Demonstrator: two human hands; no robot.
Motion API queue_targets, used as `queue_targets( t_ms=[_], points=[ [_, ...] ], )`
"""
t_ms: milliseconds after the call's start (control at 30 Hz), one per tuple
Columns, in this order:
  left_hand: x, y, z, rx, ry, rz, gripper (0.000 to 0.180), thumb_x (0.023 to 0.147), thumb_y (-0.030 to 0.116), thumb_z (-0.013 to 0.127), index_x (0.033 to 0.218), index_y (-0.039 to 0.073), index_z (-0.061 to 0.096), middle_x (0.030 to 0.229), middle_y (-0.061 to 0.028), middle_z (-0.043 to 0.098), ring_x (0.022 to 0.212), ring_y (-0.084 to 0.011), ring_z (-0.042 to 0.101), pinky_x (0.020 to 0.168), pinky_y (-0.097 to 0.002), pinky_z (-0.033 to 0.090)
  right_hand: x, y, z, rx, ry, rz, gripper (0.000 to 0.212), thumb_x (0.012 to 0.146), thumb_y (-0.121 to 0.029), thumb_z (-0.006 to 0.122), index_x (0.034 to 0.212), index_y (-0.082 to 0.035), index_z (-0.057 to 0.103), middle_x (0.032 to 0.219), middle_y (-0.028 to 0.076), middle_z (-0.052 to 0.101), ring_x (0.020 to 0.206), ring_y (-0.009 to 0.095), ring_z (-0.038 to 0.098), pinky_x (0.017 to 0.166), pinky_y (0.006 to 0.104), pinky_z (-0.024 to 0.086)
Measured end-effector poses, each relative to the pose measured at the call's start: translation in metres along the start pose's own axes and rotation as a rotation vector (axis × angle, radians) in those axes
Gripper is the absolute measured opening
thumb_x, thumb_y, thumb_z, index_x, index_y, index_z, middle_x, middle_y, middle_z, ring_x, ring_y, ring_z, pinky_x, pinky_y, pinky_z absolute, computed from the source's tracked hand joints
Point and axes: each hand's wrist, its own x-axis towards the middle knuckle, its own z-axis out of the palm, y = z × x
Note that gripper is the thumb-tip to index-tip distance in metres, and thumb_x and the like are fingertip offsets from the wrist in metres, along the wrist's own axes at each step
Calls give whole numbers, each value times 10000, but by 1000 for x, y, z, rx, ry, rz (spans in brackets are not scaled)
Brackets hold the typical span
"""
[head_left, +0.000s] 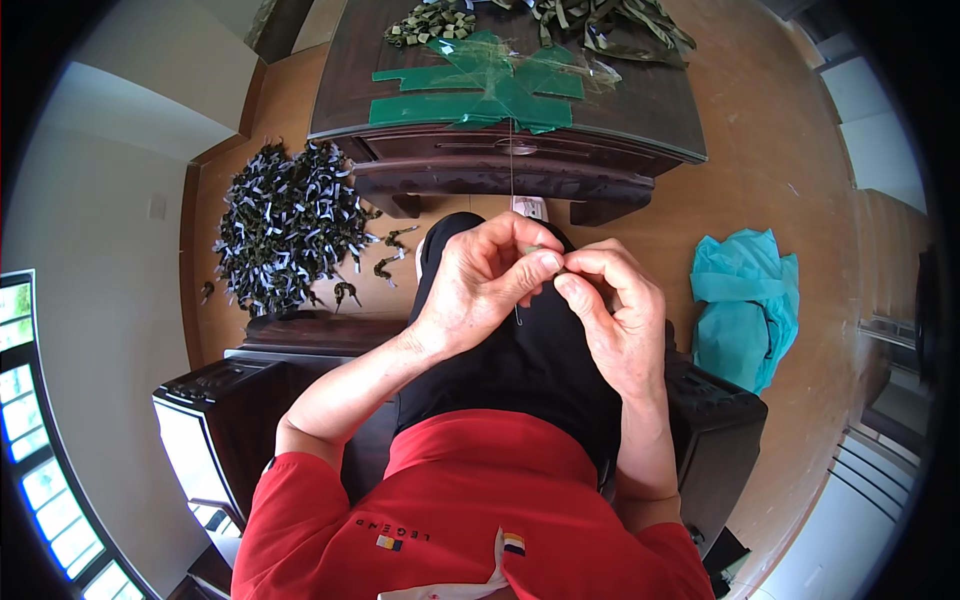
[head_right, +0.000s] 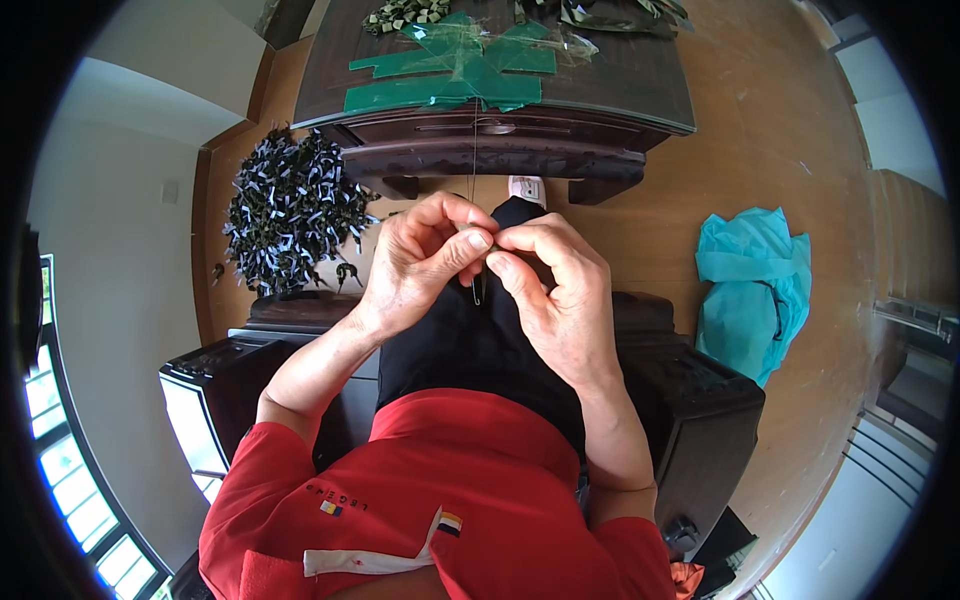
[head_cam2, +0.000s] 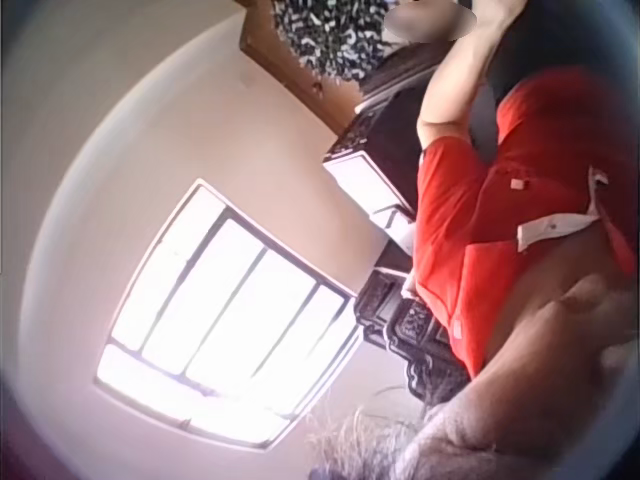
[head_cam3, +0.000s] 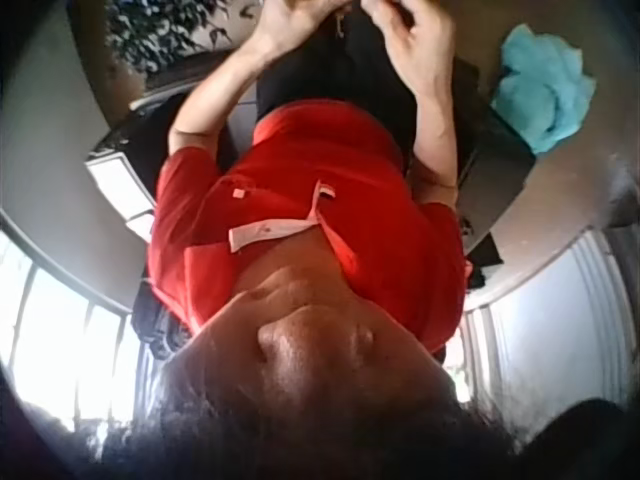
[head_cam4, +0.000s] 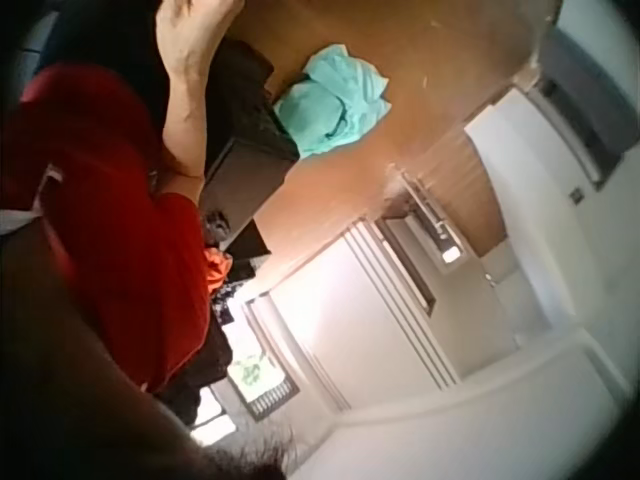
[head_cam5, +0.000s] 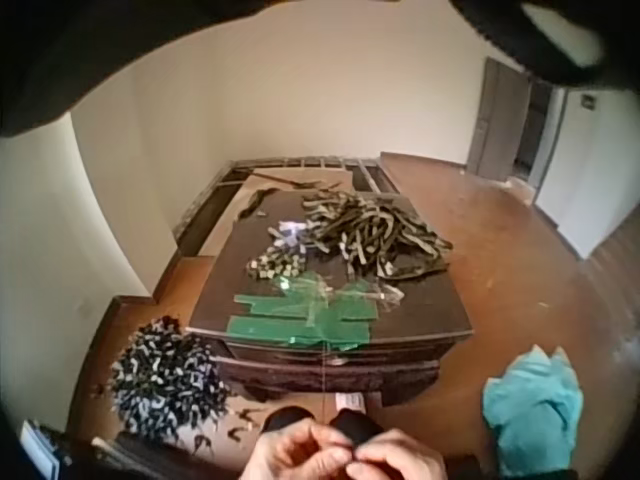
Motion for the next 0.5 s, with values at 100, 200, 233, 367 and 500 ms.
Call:
queue_targets(
  t_ms=[100, 200, 233, 367, 500],
  points=[
    [-2, -1, -5, 194, -21, 16, 93, 882, 89, 664, 939, 26, 627, 717, 10, 586, 583, -33, 495, 532, -148, 416, -6, 10, -2, 79, -10, 43, 25, 848, 11, 622, 850, 8, 597, 814, 42, 579, 674, 101, 503, 598, 210, 426],
    [-4, -3, -5, 232, -39, -10, 114, 874, 83, 672, 958, 20, 627, 728, 1, 593, 591, -36, 501, 543, -150, 426, -11, 13, 2, 169, 21, 74, 45, 855, 14, 620, 895, 12, 600, 831, 48, 586, 691, 103, 519, 616, 211, 448],
    [-5, -2, -5, 207, -52, -40, 133, 871, 81, 676, 975, 14, 626, 750, -11, 601, 601, -43, 513, 554, -155, 439, -13, 12, 6, 233, 56, 88, 69, 856, 18, 618, 923, 13, 601, 836, 52, 590, 696, 104, 525, 625, 210, 456],
    [-8, 1, -4, 160, -94, -91, 172, 868, 79, 679, 1011, 1, 624, 795, -36, 616, 626, -60, 536, 581, -168, 466, -19, 16, 12, 340, 119, 100, 138, 856, 26, 617, 993, 16, 601, 853, 61, 599, 708, 106, 537, 644, 208, 473],
    [-12, 7, -5, 172, -150, -65, 167, 877, 84, 670, 1012, -2, 623, 796, -36, 615, 637, -66, 539, 595, -173, 469, -26, 22, 11, 283, 101, 41, 193, 851, 32, 621, 1042, 14, 597, 871, 69, 607, 712, 104, 538, 647, 205, 473]
  ],
)
